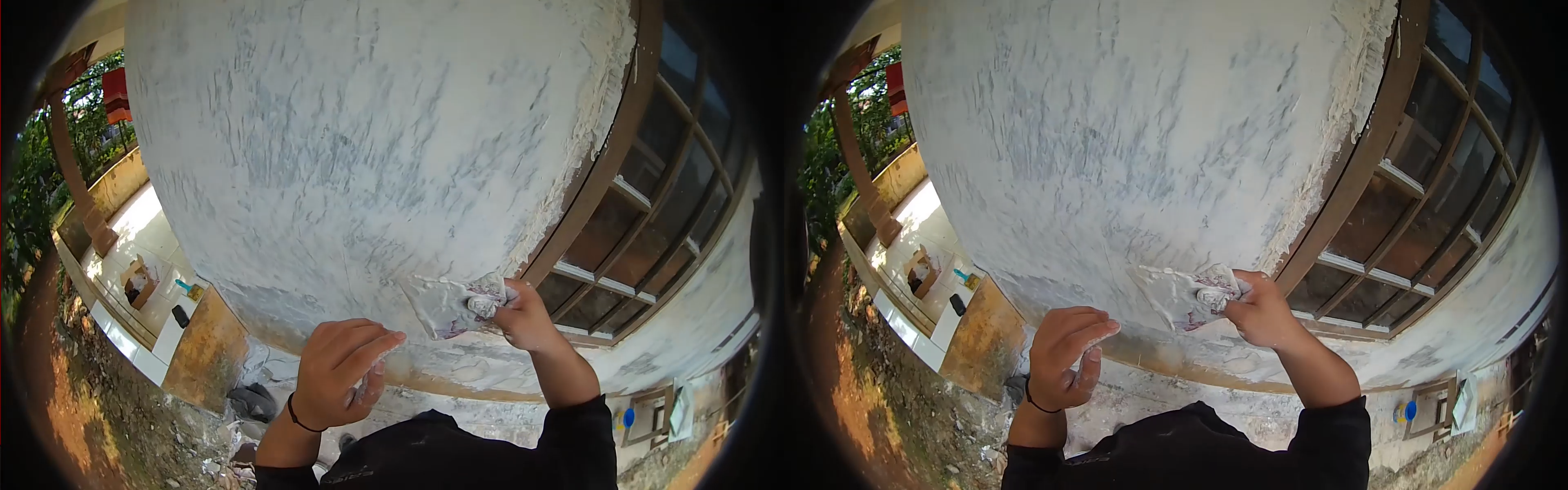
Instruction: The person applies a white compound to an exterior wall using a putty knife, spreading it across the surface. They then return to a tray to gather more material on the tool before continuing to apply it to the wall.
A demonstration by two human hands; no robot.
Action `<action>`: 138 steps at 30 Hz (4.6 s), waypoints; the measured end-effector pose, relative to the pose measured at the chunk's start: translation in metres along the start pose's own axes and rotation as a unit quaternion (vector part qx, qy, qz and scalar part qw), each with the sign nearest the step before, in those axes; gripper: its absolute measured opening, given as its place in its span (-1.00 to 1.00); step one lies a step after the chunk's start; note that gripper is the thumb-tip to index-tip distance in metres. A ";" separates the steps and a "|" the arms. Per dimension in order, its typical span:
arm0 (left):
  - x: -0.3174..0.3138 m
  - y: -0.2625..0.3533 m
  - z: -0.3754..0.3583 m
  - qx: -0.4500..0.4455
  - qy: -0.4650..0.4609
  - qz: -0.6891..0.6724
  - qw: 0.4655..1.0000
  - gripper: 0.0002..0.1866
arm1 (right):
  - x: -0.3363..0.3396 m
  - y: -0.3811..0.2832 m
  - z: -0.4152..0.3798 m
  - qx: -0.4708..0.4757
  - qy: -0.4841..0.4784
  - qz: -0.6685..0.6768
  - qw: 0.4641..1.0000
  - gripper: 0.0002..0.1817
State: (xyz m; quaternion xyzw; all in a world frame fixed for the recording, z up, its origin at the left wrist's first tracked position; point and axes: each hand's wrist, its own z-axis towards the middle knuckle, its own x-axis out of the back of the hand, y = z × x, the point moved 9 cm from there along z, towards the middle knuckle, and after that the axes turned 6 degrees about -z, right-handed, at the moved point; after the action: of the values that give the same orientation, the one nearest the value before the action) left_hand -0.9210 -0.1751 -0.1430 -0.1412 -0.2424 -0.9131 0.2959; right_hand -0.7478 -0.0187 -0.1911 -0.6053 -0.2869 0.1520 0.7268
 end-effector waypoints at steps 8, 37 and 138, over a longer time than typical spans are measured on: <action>0.032 -0.028 0.028 -0.060 0.001 -0.046 0.997 -0.70 | -0.035 -0.036 0.021 0.076 0.081 -0.235 0.966 -0.70; 0.003 -0.031 0.058 -0.151 -0.121 -0.048 0.980 -0.75 | -0.026 -0.025 0.115 0.347 0.369 -0.727 0.464 -0.70; -0.004 -0.139 0.070 -0.166 0.054 -0.271 0.946 -0.83 | 0.012 -0.036 0.091 0.223 0.479 -0.707 0.471 -0.55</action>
State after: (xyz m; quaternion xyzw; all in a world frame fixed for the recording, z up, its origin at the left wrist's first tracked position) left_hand -0.9947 -0.0387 -0.1356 -0.0675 -0.0998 -0.9925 0.0220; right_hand -0.7976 0.0520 -0.1438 0.0065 -0.1810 -0.6679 0.7218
